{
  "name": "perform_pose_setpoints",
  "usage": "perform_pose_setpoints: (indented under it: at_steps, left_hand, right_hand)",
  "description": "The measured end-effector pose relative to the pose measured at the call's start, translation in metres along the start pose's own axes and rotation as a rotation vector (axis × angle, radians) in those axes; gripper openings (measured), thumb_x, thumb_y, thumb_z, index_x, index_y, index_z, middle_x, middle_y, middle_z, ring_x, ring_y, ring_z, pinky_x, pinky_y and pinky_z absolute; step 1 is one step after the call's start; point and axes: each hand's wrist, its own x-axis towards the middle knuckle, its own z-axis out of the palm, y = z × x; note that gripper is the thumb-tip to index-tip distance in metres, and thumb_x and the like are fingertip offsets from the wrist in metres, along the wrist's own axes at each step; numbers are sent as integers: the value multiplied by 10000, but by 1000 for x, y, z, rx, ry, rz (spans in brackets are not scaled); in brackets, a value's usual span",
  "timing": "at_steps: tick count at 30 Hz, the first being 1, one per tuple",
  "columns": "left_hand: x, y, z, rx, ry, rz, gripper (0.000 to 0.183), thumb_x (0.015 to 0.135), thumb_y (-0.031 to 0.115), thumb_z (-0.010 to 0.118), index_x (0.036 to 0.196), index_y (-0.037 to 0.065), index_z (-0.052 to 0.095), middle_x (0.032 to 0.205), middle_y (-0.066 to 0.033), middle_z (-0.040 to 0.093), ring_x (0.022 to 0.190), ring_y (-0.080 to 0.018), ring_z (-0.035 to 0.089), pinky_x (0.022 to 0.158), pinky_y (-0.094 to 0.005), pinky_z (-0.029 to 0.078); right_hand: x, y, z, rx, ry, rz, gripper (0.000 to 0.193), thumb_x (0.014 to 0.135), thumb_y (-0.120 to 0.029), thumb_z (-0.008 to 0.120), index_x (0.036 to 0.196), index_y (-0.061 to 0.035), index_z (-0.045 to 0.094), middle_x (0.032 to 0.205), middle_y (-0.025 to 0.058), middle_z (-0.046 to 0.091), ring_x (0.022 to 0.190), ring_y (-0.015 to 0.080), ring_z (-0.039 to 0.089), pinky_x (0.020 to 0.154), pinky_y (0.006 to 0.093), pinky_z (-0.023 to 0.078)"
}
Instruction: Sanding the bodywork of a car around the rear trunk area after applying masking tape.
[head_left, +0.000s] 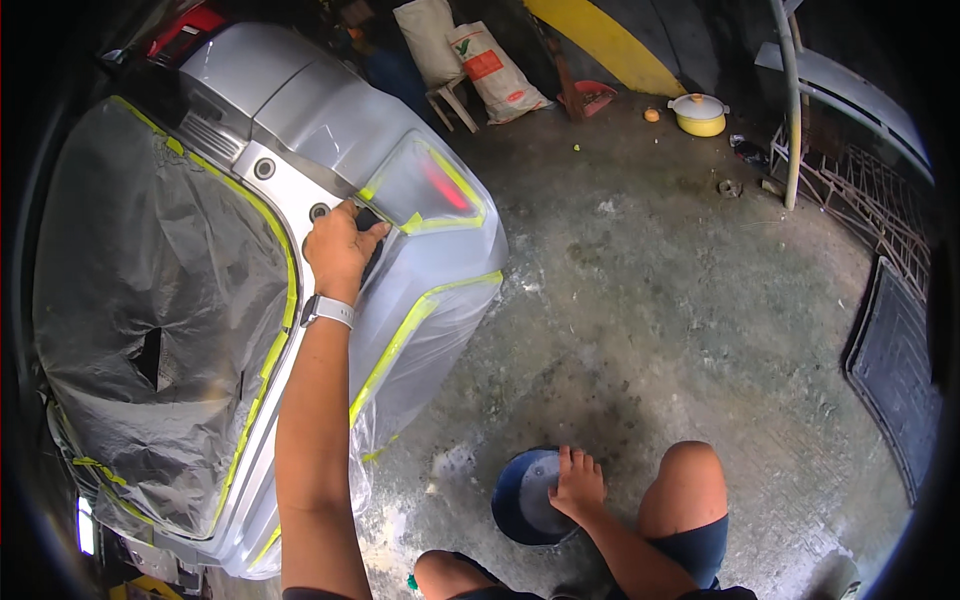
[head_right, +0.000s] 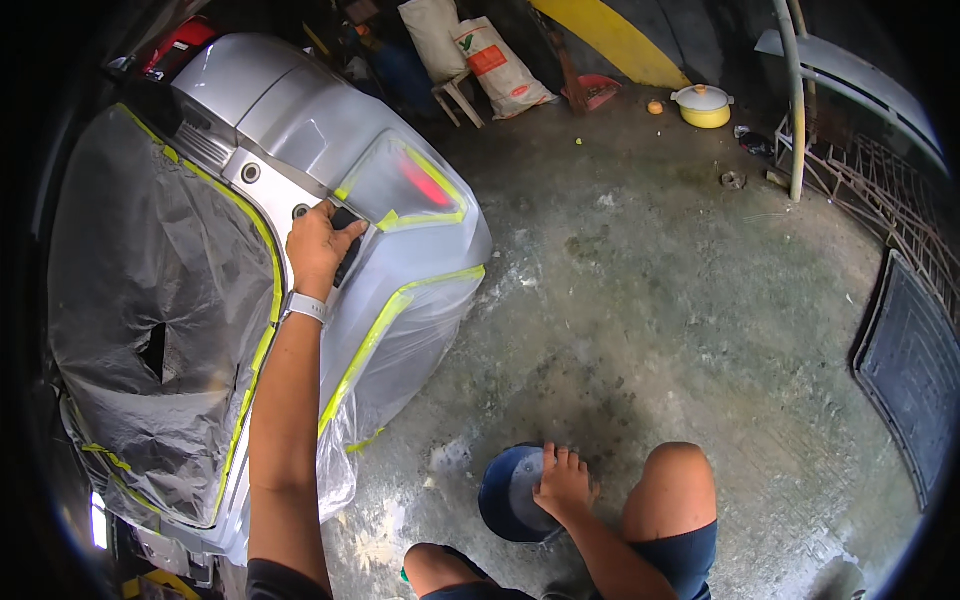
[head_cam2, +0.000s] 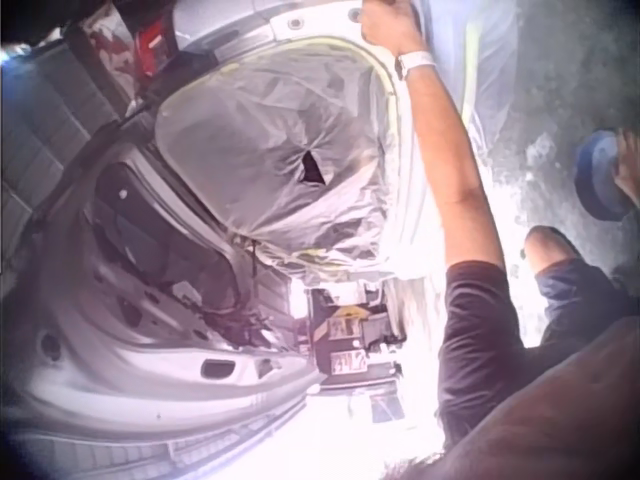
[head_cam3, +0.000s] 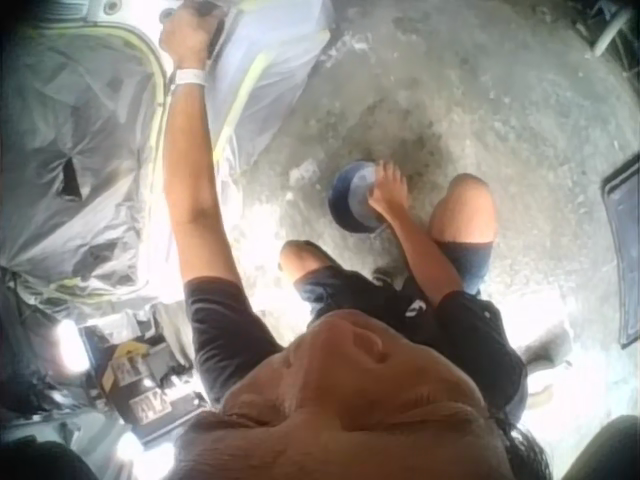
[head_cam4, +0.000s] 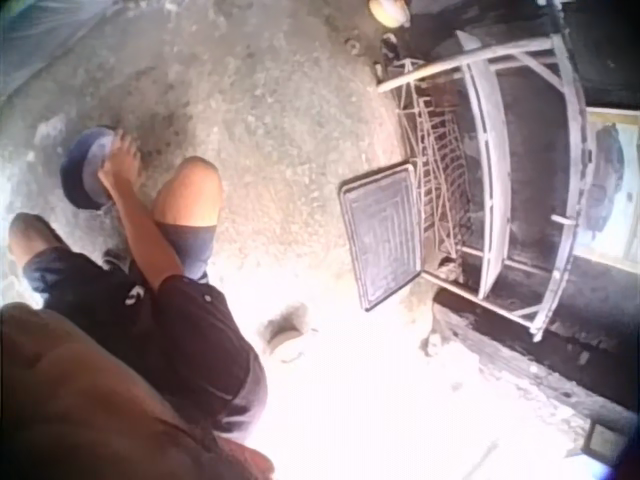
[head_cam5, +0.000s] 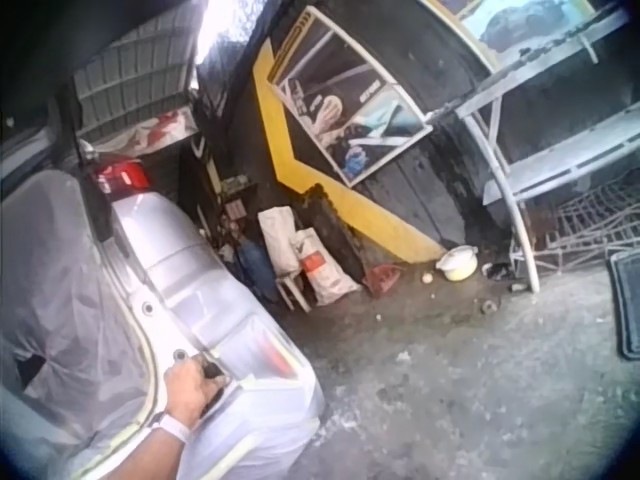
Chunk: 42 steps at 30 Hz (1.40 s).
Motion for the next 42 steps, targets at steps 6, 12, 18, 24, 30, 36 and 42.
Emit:
perform_pose_setpoints:
  at_steps: [6, 12, 18, 24, 30, 36, 42]
  left_hand:
    - [13, -14, -9, -126, 111, -8, 385, 815, 345, 932, 981, 34, 778, 865, -167, 800, 822, -341, 789, 753, -426, 585]
    - [15, -14, -7, -136, 149, -5, 420, 812, 363, 930, 985, 14, 772, 884, -179, 798, 832, -369, 779, 780, -453, 588]
    - [6, 0, -6, -17, 39, 36, 480, 820, 382, 917, 1058, -4, 759, 986, -220, 785, 933, -408, 760, 819, -477, 588]
    - [2, -18, -11, -58, -3, 83, 408, 846, 331, 868, 1067, 3, 767, 999, -251, 776, 940, -418, 764, 826, -485, 600]
    - [-12, -30, -12, -265, -167, 112, 312, 852, 292, 841, 936, -3, 783, 811, -228, 765, 787, -406, 770, 741, -452, 594]
    - [0, -6, 8, -43, 87, 200, 381, 830, 331, 883, 1025, 10, 817, 920, -227, 792, 859, -388, 780, 771, -467, 600]
    - [-7, -5, -3, -30, -40, 117, 428, 796, 325, 911, 1077, 16, 816, 950, -227, 794, 890, -392, 781, 785, -474, 599]
  right_hand:
    - [2, 1, 3, -7, -28, 13, 862, 895, -378, 718, 1616, -52, 376, 1530, 185, 481, 1382, 367, 502, 1155, 492, 427]
    - [1, 0, 3, -1, -30, 18, 863, 886, -374, 724, 1610, -55, 382, 1524, 186, 483, 1385, 365, 500, 1156, 491, 426]
    - [1, 1, 4, -2, 2, 13, 868, 865, -368, 751, 1594, -51, 402, 1497, 186, 505, 1371, 370, 515, 1139, 495, 440]
    - [1, 2, 7, 9, 30, -6, 867, 862, -363, 753, 1592, -36, 419, 1497, 189, 514, 1363, 374, 523, 1126, 496, 450]
    - [0, 3, 7, -8, 17, 12, 873, 864, -366, 750, 1598, -30, 418, 1510, 191, 508, 1362, 378, 521, 1128, 494, 444]
    - [0, 1, 10, -5, 32, -7, 900, 850, -397, 769, 1591, -34, 408, 1498, 198, 507, 1359, 379, 522, 1124, 503, 447]
    - [1, 3, 4, 19, 12, 6, 908, 849, -406, 773, 1592, -39, 400, 1489, 192, 510, 1360, 381, 524, 1126, 514, 450]
